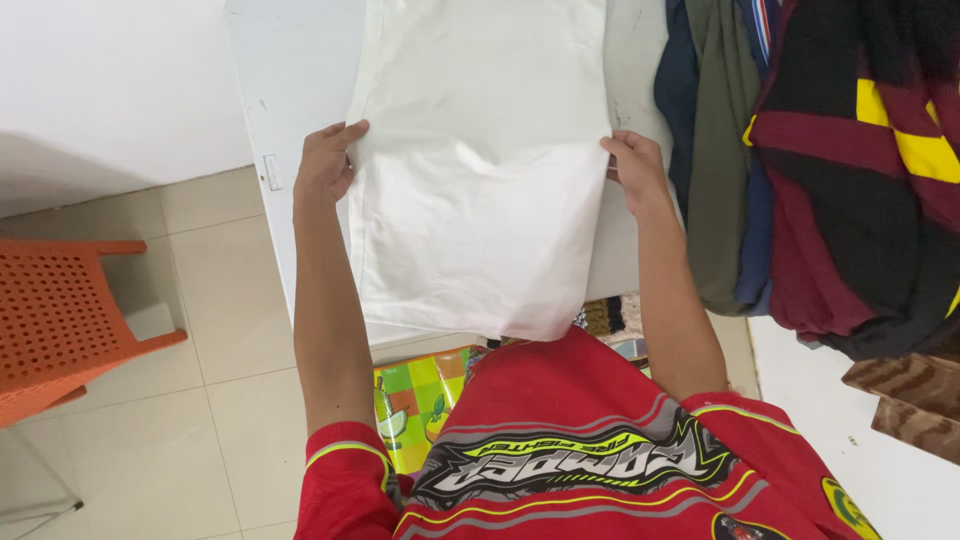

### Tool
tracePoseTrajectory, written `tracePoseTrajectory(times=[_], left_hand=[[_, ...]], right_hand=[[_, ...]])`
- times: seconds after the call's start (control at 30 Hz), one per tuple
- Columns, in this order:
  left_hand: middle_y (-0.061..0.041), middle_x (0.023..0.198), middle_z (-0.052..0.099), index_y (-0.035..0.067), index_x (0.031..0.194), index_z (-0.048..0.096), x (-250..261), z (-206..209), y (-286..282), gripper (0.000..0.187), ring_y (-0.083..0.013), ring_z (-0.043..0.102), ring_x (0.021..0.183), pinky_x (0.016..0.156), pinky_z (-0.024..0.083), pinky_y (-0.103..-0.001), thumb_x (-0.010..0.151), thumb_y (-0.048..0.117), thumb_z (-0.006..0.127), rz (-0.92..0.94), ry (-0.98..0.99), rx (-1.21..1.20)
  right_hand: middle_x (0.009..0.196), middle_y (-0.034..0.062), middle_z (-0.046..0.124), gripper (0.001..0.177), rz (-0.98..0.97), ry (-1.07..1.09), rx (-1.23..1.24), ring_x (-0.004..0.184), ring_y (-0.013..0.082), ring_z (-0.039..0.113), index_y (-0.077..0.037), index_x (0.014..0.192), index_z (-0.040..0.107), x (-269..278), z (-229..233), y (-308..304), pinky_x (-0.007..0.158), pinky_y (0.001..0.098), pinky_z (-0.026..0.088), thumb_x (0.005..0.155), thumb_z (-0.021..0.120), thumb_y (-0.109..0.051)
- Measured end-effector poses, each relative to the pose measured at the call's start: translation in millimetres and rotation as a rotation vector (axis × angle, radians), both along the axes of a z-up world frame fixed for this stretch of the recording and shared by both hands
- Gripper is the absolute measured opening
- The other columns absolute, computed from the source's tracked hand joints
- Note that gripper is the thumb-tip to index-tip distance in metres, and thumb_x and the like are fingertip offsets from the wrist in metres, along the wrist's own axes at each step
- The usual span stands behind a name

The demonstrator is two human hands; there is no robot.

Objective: The person folds a black garment and a white t-shirt on a white table, then places them on a shelf. The person smooths and aligns the garments before folding them into compact rectangles and storing them.

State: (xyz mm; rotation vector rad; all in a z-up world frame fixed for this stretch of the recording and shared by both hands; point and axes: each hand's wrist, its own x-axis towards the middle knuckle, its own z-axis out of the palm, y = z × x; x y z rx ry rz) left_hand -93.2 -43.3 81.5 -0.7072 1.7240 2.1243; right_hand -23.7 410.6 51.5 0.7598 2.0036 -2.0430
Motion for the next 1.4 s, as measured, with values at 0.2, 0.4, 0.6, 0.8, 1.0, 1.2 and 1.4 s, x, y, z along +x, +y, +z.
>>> tracePoseTrajectory(times=[0.2,0.4,0.6,0.8,1.0,1.2,1.4], left_hand=[[-0.018,0.108,0.073,-0.006,0.142,0.052,28,51,-5,0.059,-0.0198,0.073,0.092,0.075,0.06,-0.032,0.09,0.01,0.077,-0.025,0.153,-0.102],[-0.015,0.098,0.076,-0.002,0.137,0.053,38,102,-8,0.053,-0.0186,0.073,0.086,0.075,0.06,-0.034,0.091,0.01,0.077,-0.048,0.258,-0.145],[-0.011,0.102,0.074,0.001,0.134,0.055,2,151,-1,0.048,-0.0182,0.075,0.091,0.077,0.061,-0.035,0.094,0.013,0.08,0.004,0.398,-0.236],[-0.01,0.077,0.056,0.002,0.129,0.059,6,173,-5,0.031,-0.017,0.035,0.067,0.06,0.027,-0.031,0.106,0.013,0.076,0.088,0.649,-0.444],[-0.002,0.085,0.061,0.004,0.126,0.056,76,65,11,0.032,-0.0091,0.056,0.082,0.075,0.046,-0.026,0.1,0.006,0.074,0.163,0.586,-0.605],[-0.006,0.092,0.066,0.002,0.125,0.057,151,-51,24,0.031,-0.014,0.056,0.083,0.075,0.049,-0.03,0.097,0.008,0.067,0.082,0.352,-0.556],[-0.018,0.114,0.062,0.0,0.124,0.06,183,-66,21,0.043,-0.0323,0.054,0.103,0.09,0.04,-0.052,0.084,0.006,0.074,0.063,0.36,-1.023]], right_hand=[[0.103,0.0016,0.072,0.041,-0.055,0.145,-0.076,0.09,0.0149,0.069,-0.013,0.131,0.056,12,40,22,0.08,0.034,0.057,0.092,0.069,-0.008],[0.106,0.0045,0.072,0.038,0.034,0.237,-0.08,0.092,0.0153,0.072,-0.008,0.135,0.059,-5,82,44,0.083,0.0339,0.059,0.099,0.07,-0.009],[0.101,0.0006,0.071,0.031,0.076,0.359,-0.01,0.087,0.0112,0.071,-0.013,0.128,0.06,-81,109,51,0.082,0.0314,0.061,0.099,0.073,-0.014],[0.102,-0.002,0.068,0.014,0.09,0.638,0.046,0.093,0.0089,0.065,-0.005,0.122,0.07,-105,121,75,0.082,0.028,0.051,0.115,0.072,-0.017],[0.099,-0.0062,0.065,0.035,0.08,0.406,0.15,0.086,0.0037,0.056,-0.011,0.131,0.064,-32,51,48,0.075,0.0221,0.046,0.097,0.074,-0.014],[0.09,-0.0022,0.067,0.043,0.097,-0.035,0.068,0.069,0.0065,0.053,-0.004,0.135,0.059,56,-64,20,0.056,0.0242,0.041,0.095,0.072,-0.014],[0.112,0.0047,0.073,0.039,-0.007,0.183,0.099,0.089,0.0091,0.065,-0.004,0.136,0.056,73,-77,32,0.077,0.0228,0.052,0.1,0.068,-0.012]])
